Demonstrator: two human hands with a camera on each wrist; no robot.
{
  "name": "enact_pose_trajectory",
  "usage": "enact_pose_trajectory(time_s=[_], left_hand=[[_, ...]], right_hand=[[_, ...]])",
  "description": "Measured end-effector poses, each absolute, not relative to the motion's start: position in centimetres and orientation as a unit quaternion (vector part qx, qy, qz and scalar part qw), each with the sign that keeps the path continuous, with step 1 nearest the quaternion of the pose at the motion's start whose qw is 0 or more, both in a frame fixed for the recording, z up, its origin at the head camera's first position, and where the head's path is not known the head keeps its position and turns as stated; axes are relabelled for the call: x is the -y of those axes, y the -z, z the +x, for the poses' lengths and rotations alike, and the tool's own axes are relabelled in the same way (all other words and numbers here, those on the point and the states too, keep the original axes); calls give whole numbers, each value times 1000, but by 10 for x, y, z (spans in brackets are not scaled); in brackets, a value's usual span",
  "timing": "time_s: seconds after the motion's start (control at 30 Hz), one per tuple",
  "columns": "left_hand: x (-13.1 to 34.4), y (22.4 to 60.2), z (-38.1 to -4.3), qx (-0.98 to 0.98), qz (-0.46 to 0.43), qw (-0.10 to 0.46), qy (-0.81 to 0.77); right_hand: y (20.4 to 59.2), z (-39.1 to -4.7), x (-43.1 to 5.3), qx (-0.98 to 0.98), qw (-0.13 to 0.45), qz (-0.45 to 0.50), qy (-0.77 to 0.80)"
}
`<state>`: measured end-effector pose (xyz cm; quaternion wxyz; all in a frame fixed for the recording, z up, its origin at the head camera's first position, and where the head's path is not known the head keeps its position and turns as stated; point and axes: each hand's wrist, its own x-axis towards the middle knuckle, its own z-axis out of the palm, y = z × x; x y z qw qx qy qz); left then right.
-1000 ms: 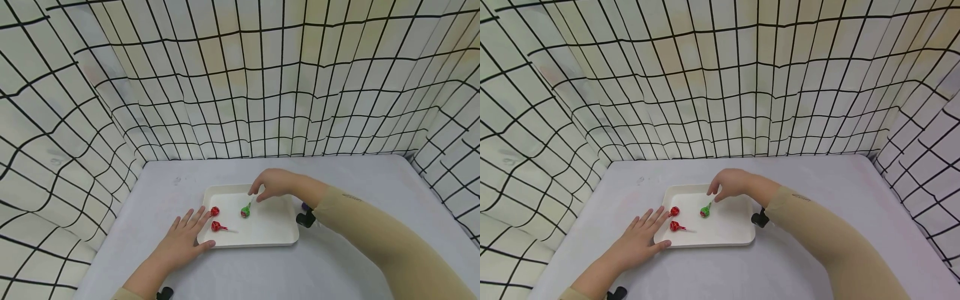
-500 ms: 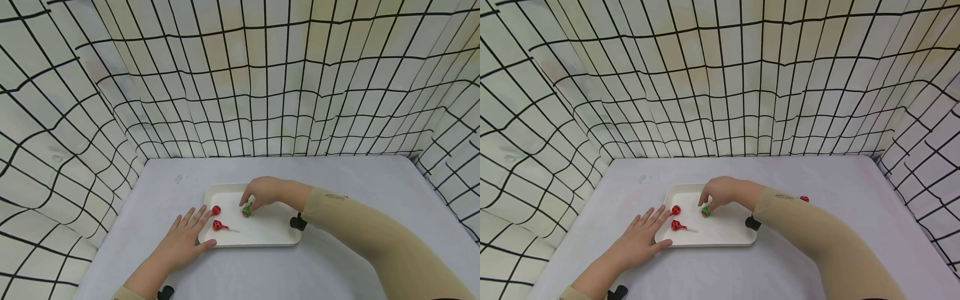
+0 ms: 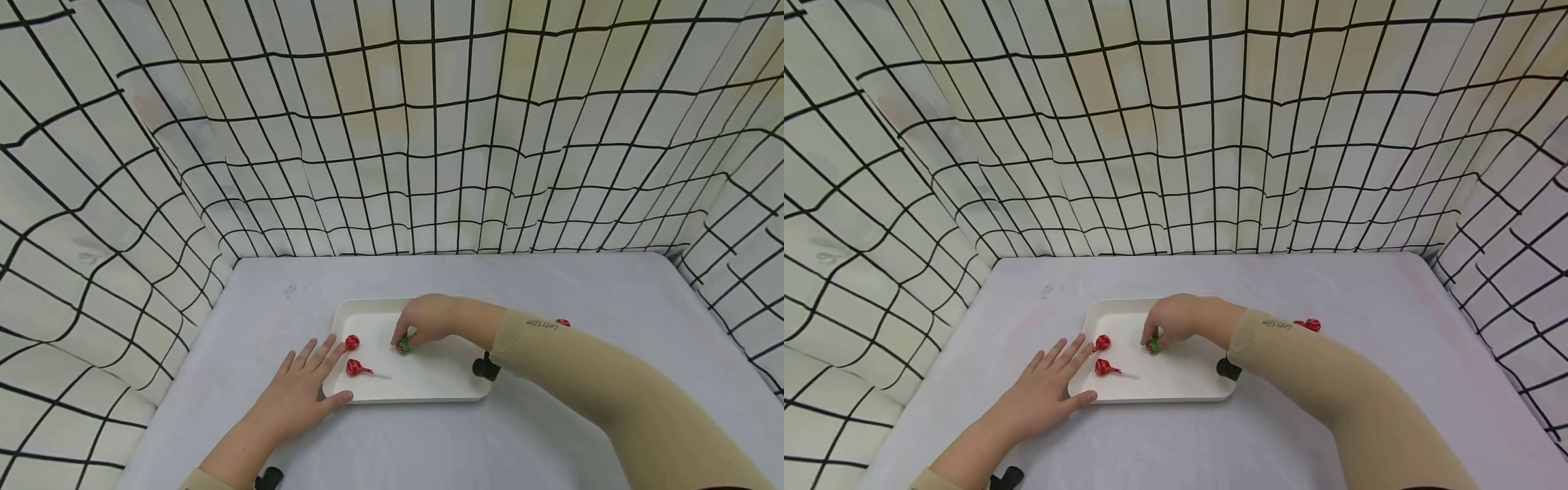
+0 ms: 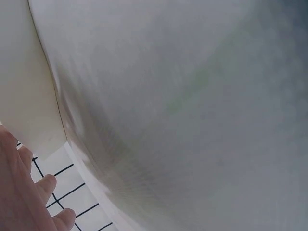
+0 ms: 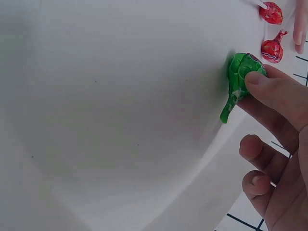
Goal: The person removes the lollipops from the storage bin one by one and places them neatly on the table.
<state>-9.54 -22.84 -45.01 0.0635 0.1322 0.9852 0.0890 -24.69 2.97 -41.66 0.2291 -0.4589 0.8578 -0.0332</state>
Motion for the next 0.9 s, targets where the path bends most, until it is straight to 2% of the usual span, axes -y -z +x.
enact_pose_trajectory(time_s=[0.9], left_hand=[[228, 447, -95, -985, 129, 69, -92]], right_hand=[[408, -244, -31, -857, 241, -452, 58]])
